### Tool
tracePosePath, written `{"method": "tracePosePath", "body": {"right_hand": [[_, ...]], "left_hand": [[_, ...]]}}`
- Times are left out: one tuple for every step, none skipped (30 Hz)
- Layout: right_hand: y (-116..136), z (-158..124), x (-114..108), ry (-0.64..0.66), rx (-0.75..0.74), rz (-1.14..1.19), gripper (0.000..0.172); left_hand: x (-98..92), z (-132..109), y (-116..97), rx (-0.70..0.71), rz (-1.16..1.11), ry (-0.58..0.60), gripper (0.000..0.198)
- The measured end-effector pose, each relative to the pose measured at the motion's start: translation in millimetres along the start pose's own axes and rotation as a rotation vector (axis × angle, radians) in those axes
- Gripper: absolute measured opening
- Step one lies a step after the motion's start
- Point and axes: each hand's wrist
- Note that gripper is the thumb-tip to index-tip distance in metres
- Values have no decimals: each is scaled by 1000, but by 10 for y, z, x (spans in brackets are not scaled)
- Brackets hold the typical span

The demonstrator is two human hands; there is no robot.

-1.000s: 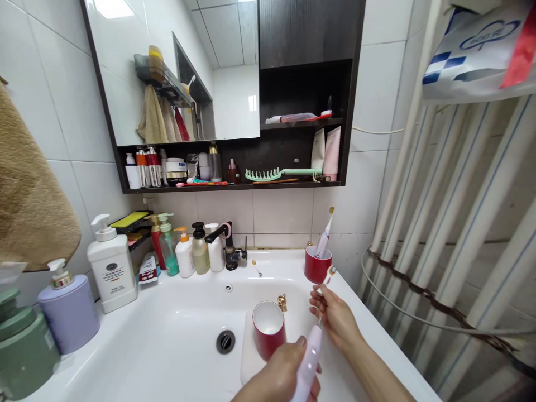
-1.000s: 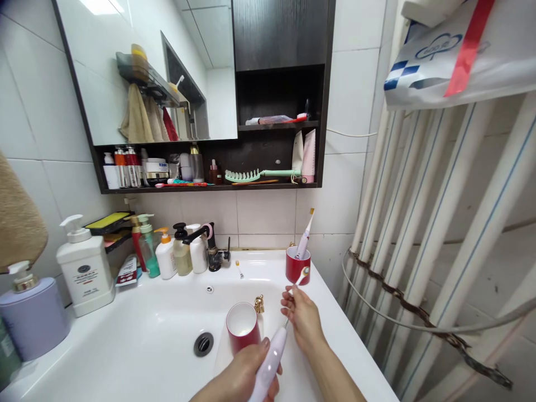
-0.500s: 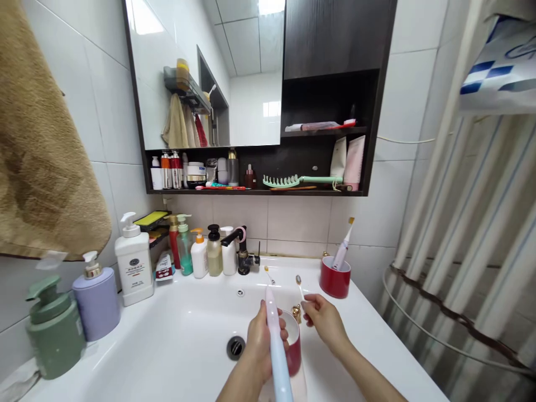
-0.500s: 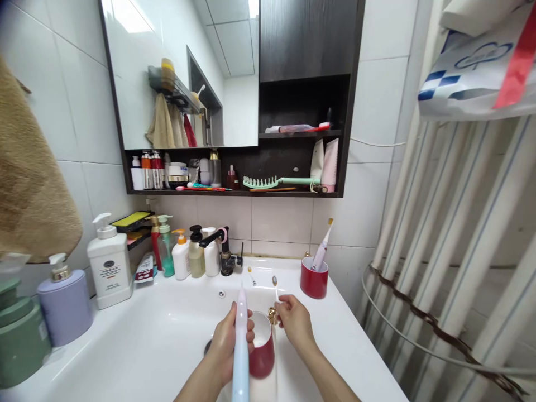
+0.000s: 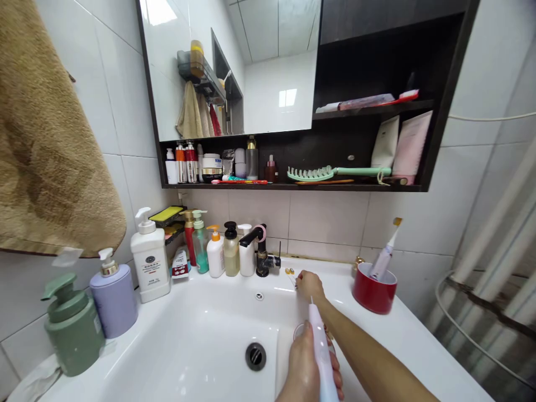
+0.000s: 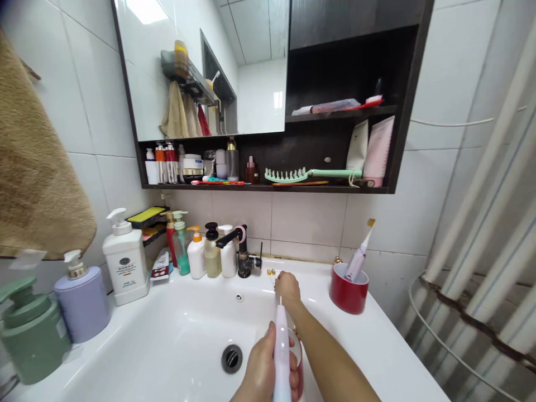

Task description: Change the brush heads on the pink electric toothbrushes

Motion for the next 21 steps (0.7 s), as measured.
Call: {"method": "tracePosePath", "body": {"right_hand": [[26,8,7,8,-23,-24,23],[51,10,17,18,-45,-46,24],[76,6,32,32,-63,-65,24],[100,-1,51,48,-77,-81,24],[124,-11,71,64,-87,-94,25],[146,-22,90,75,-95,-103,26],[168,-33,101,81,-101,-108,26],[185,-46,101,81,-106,-110,27],[198,-61,87,75,-111,-108,27],[202,-81,56,65,-115,-102,26],[197,-108,11,51,-119,-94,26],[181,-146,-46,36,-123,-84,26],[155,-195,-107,20,-125,-74,26],[121,-254,-165,7,-127,-64,26],[82,-320,-214,-2,-128,-56,27],[42,-388,-247,-7,-128,-49,28],[5,-451,-262,-5,-128,-40,28],[-26,-504,-259,0,-128,-31,28],[-49,-541,-238,9,-125,-21,28],[-62,-562,-205,19,-119,-11,27],[-66,-566,-164,34,-109,0,26]], "left_hand": [[1,1,-8,-5,-3,-8,41],[4,-1,-15,-8,-5,-14,41],[7,-6,-21,-7,0,-16,42],[11,-13,-27,-10,15,-13,43],[16,-21,-31,-11,35,-11,44],[19,-27,-35,-9,56,-10,45],[21,-33,-37,-5,70,-11,45],[21,-36,-39,-2,76,-13,46],[18,-38,-38,-2,75,-14,46],[13,-38,-35,0,72,-13,46],[8,-39,-28,6,68,-7,45],[3,-41,-19,12,72,4,44],[1,-46,-7,20,85,20,43],[4,-55,7,29,103,39,43],[11,-67,22,35,123,56,42],[24,-82,37,39,144,63,42],[41,-101,51,28,164,59,42],[59,-121,62,13,180,50,42],[75,-140,71,1,189,42,43],[87,-158,79,-9,189,36,43],[91,-172,87,-14,183,40,43]]}}
Point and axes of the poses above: each hand's wrist, its own z-axis towards the middle knuckle, its own x-axis out of the palm, y = z × x, and after that the axes turned 9 degrees about z, right-handed
